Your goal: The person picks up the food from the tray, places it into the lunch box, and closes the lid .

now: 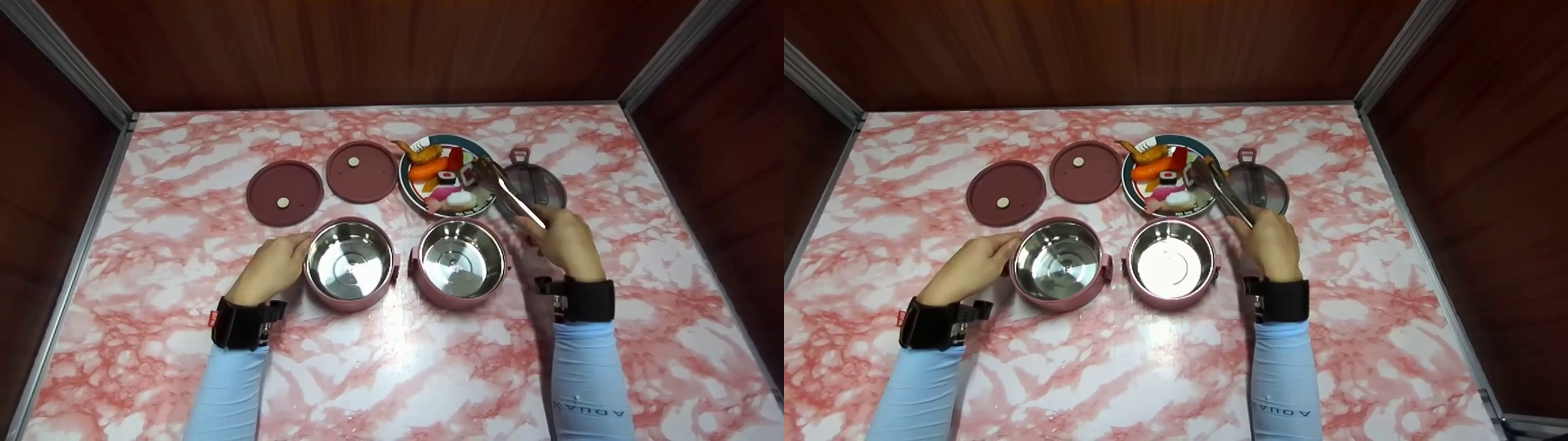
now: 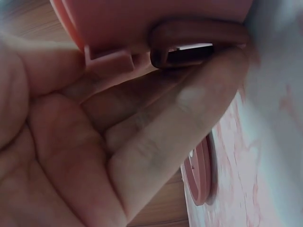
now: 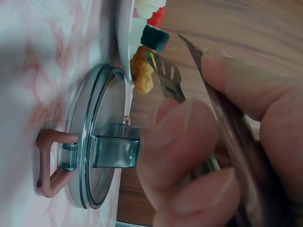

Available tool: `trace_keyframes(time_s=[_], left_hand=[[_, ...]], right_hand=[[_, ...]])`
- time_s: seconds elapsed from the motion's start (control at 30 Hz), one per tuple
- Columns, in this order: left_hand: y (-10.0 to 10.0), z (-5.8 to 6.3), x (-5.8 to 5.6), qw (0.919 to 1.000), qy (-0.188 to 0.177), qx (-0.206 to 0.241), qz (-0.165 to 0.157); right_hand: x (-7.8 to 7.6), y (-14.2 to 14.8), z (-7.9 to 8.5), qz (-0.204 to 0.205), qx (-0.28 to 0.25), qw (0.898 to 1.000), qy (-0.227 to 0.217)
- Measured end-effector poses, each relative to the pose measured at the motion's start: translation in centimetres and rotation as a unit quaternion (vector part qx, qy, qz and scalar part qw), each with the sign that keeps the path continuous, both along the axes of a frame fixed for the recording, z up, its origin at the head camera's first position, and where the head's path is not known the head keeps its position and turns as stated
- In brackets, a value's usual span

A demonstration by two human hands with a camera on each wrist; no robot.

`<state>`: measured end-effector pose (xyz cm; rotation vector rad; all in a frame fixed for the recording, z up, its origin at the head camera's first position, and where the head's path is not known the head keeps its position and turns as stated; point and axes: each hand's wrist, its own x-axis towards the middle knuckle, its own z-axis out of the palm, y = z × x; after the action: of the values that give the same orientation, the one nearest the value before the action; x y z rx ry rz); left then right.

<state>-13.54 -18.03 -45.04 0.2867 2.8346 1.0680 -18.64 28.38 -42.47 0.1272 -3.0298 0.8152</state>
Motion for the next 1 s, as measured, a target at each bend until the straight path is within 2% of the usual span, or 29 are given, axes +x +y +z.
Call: trace_keyframes(time_s=[0.23,0.53,0.7,0.83,1.0], left_hand=[[0.0,0.1,-0.1,1.0000,-0.007,0.004,0.000],[0.0,-0.2,-0.1,0.9999,-0.015,0.005,0.000],[0.0,-0.2,-0.1,1.0000,-0.004,0.002,-0.007],[0.0,-0.1,-0.1,1.0000,0.001,0.000,-0.008],[0.1,-0.1,-0.1,1.0000,0.002,-0.001,-0.005]], right_hand=[[0.0,-0.2,-0.2,-0.003,0.003,1.000,0.009],[0.1,0.1,-0.2,-0.004,-0.026,1.000,0.005],[0.5,0.3,0.4,-0.017,-0.085,0.996,-0.021],[1.2,0.1,1.6,-0.030,-0.154,0.987,-0.029],[2.3,-1.3,3.1,-0.011,-0.194,0.981,-0.016]])
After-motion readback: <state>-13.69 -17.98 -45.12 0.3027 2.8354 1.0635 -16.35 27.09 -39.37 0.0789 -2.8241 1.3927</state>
